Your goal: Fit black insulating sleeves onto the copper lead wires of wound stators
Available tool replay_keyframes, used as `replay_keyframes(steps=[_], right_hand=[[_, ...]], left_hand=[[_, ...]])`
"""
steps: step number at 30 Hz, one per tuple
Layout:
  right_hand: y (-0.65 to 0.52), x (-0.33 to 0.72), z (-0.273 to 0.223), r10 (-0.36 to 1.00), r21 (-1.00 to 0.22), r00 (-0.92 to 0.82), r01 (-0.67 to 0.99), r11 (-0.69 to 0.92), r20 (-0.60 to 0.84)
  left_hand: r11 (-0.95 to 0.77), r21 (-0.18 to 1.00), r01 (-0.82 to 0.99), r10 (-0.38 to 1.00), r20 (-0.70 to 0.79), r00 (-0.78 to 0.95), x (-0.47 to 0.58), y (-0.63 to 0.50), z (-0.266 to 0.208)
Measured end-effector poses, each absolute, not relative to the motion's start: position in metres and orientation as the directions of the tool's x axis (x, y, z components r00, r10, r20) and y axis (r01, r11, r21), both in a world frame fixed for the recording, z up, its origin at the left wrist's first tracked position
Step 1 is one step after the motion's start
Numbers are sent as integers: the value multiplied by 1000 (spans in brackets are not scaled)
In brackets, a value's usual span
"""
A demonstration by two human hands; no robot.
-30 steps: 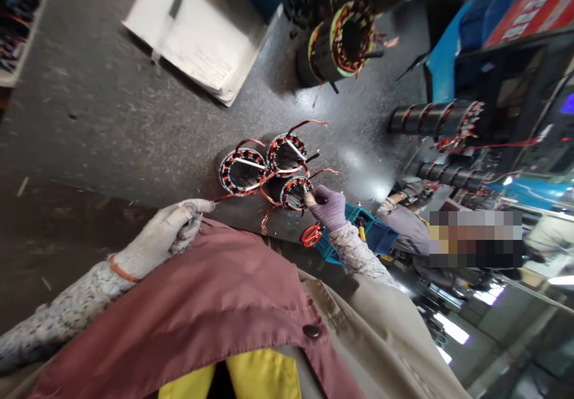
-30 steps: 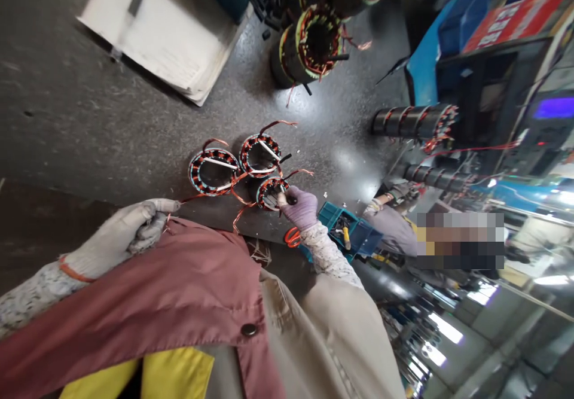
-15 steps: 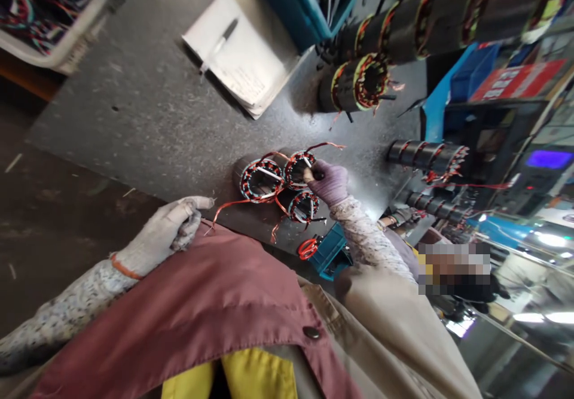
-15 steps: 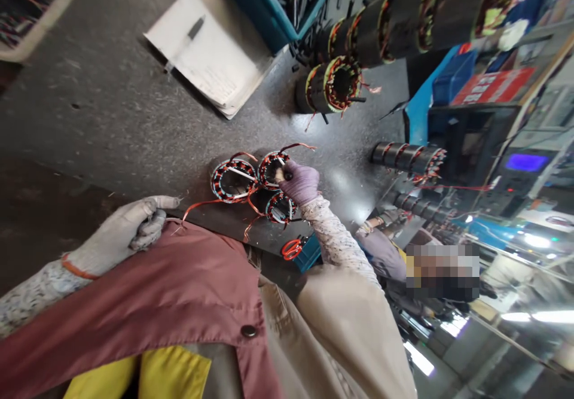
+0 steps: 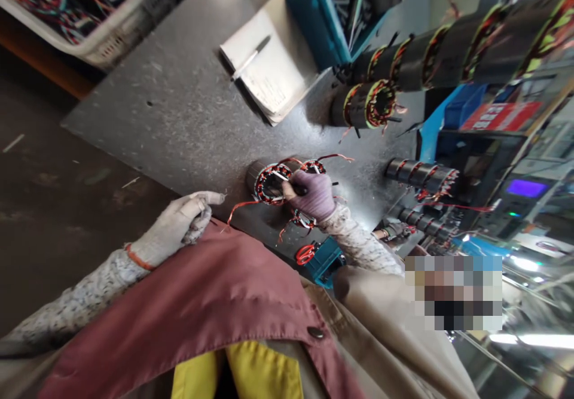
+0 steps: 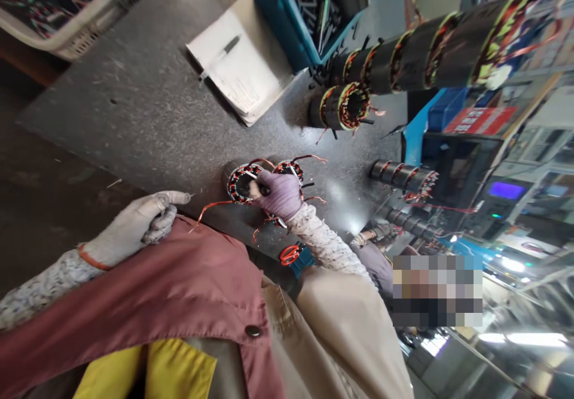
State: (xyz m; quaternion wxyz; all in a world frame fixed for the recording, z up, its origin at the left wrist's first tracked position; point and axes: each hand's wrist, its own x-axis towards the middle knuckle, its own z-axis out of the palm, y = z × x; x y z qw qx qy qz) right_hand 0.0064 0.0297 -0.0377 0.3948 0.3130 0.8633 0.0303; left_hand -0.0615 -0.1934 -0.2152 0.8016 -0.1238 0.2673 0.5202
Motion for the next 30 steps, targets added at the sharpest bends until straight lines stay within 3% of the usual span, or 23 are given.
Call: replay_keyframes(steps=[3,5,8,10,12,15,17,19,23,30], right_hand=[[26,2,-56,529,454,-337,280,846,-779],[24,-1,-62,511,479,-240,183,859,-825],[19,-3,-61,495,461,-240,186,868,-835],[18,-1,-52,509,413,-369,310,856,-777],[18,3,-39,534,233,-559,521,821,-635],[8,13,-6,648,-234,-691,721,652,-320],[-8,27,20,794,-480,-591,742,468,-140],[-27,47,43,912,-641,-409,709,294,-33],[-51,105,71,990,-755,-142,647,107,19],[-78,210,108,994,-853,86,521,16,71]], left_hand=[[414,53,-909,748,-589,306,-60,-197,-217],[401,43,-915,741,-602,297,-57,-202,-220],[371,70,-926,757,-600,258,-49,-210,-221],[339,128,-932,778,-595,202,-42,-210,-218],[297,249,-922,817,-566,110,-37,-201,-213],[156,597,-787,929,-358,-88,-47,-175,-193],[15,814,-581,986,-108,-124,-58,-156,-170],[-82,925,-372,997,78,-24,-60,-136,-144],[-210,973,-100,946,228,229,-32,-98,-94],[-378,919,115,811,268,521,44,-69,-30]])
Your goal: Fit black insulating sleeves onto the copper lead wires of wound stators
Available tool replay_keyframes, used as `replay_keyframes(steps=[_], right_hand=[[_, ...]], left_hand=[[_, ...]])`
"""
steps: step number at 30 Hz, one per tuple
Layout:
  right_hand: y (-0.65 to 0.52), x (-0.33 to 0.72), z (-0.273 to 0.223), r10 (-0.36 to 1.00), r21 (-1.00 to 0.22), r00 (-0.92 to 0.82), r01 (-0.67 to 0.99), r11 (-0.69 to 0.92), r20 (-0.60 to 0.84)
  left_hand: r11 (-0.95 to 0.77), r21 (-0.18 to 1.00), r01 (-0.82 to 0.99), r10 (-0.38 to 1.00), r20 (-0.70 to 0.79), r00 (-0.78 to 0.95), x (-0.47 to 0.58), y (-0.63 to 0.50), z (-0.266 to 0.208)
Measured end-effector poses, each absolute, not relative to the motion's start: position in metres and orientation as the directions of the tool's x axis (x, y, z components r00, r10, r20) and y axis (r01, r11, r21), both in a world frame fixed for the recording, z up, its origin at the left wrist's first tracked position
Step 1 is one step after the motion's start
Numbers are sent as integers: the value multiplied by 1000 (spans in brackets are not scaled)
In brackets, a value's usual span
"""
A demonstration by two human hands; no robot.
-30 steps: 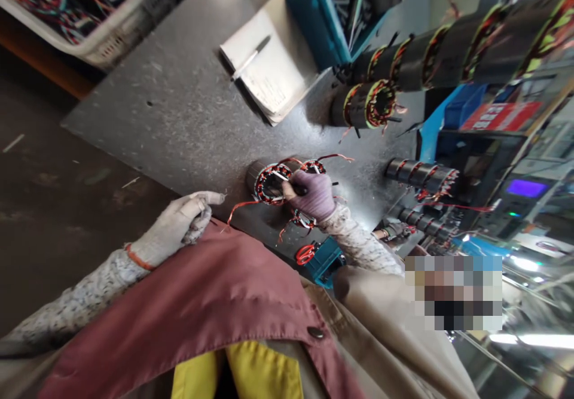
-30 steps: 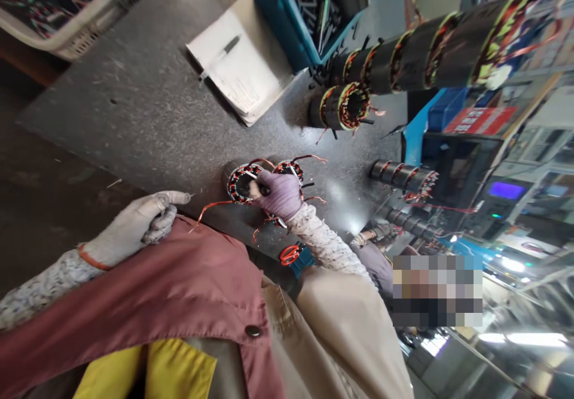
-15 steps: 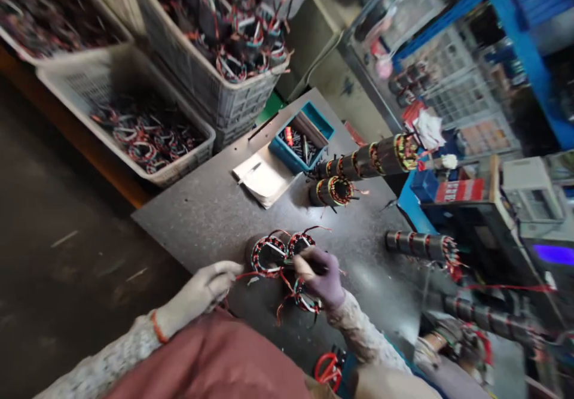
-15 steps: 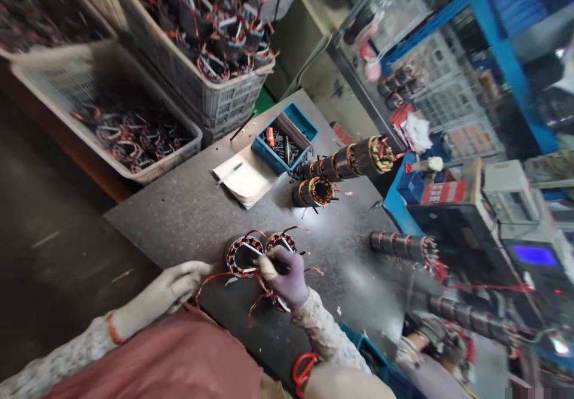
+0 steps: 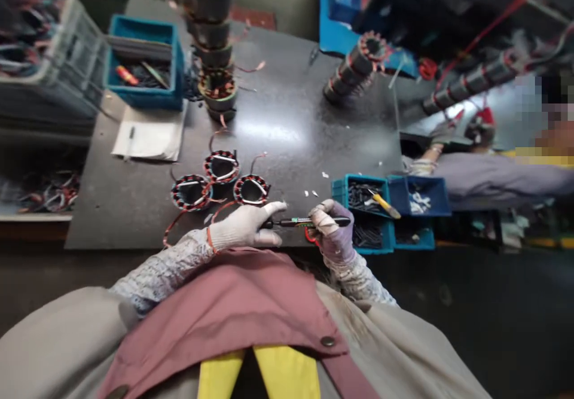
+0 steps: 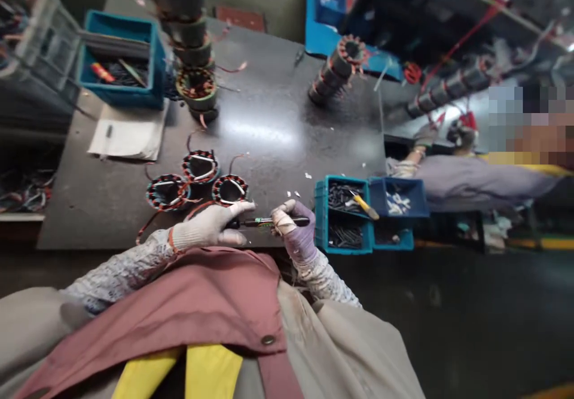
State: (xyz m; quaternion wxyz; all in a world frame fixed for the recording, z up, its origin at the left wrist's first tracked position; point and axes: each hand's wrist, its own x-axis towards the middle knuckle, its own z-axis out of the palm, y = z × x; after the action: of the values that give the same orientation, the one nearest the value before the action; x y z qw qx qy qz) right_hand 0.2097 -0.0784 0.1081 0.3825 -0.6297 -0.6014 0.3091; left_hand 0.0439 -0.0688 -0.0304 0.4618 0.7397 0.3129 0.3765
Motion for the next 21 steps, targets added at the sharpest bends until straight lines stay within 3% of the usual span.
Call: replay_keyframes(steps=[5,10,14,16,18,20,21], right_hand=[[-90,264,107,995,-879,100,473,-59,-12],[-91,294,83,966,-945,257,319,-76,9],[-78,321,104,953,-907,303,401,-128,0],[-66,340,131,918,-864,375,497,-80,131],[-50,364,161,842,-720,378,693,17,384],[-30,393,185,797,-425,208,903,67,567],[-18,409,193,822,-243,86,968,64,563]], left_hand=[[-367,929,44,714,251,654,96,-59,4],[-181,967,-179,848,245,469,155,-60,33],[-133,991,-14,876,124,466,182,-47,50],[-167,986,2,906,153,395,171,-44,51],[-210,977,-24,955,210,209,140,-45,39],[-135,991,24,985,137,-105,95,-54,11],[-48,997,59,962,62,-266,71,-63,-6]])
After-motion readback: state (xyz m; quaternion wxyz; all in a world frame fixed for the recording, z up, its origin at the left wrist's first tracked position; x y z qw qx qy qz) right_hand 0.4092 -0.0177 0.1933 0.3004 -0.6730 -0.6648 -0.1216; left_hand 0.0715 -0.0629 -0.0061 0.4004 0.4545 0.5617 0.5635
